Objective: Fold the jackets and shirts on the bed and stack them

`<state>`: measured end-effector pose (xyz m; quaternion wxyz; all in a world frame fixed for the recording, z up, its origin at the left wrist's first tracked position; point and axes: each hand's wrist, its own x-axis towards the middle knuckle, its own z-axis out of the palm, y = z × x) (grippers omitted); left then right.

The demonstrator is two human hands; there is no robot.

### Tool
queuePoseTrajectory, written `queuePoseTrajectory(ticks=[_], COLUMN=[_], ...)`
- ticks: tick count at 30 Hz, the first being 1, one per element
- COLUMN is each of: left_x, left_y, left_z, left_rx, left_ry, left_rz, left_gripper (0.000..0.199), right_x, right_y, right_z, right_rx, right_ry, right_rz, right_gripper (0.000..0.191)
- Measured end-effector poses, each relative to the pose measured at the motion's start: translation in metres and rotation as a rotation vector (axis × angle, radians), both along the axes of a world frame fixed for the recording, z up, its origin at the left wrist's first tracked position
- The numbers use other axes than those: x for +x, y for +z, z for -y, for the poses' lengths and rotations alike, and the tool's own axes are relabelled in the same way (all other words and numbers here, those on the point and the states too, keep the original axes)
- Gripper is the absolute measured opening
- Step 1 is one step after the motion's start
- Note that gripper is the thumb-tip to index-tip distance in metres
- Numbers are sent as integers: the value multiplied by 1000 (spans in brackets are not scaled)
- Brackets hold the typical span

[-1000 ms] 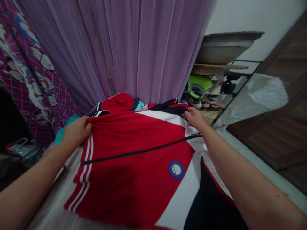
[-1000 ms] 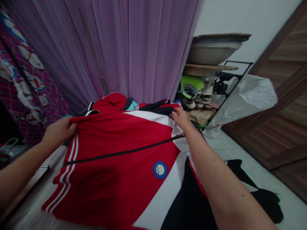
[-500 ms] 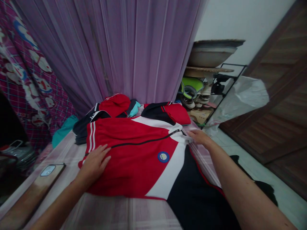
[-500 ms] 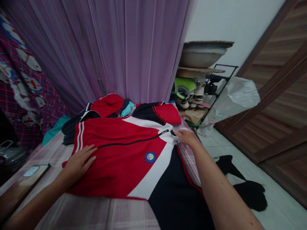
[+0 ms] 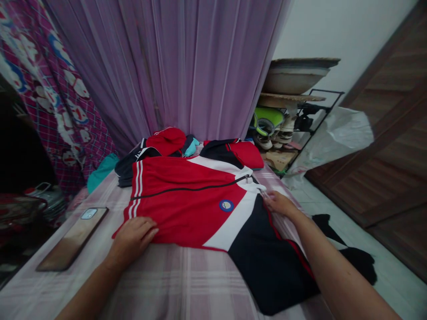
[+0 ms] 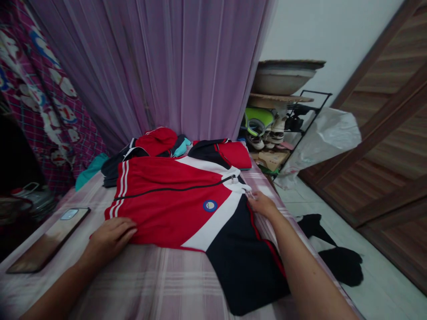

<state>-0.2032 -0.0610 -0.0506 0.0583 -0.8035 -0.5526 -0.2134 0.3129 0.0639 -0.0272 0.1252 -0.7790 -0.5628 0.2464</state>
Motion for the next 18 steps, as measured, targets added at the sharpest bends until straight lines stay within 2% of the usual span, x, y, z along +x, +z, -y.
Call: queuePoseTrajectory(ticks=[2,4,7,10,13,15,17,18], left_x=[-4,-8,-14,-16,-17,-16,-15,-14], left_y=[-4,-8,-13,-18,-23,-25,-26,-25], left_z=[8,14,19,20,17,14,13,14], left_rx=[38,83,117,134,129,129,143,157], left_ry=[-17,-29,-62,-46,-9,-9,-14,-16], left_rz=[-21,-45,-80,-96,-89,-78,-66,-62], left_gripper=[41,42,38,40,43,44,43,42], right_x=[6,15,32,46,52,50,46,44], right_y=[7,15,25,34,40,39,34,31], right_z=[20,46,88,127,155,167,176,180], right_rx=[-175,-297,-366,-414,-409,-340,-243,-189], right_ry=[7,22,91,252,430,534,562,526], right_rz=[-155,-280,-395,-542,-711,-699,-619,-595], right_gripper=[33,38,52,65,69,65,57,53])
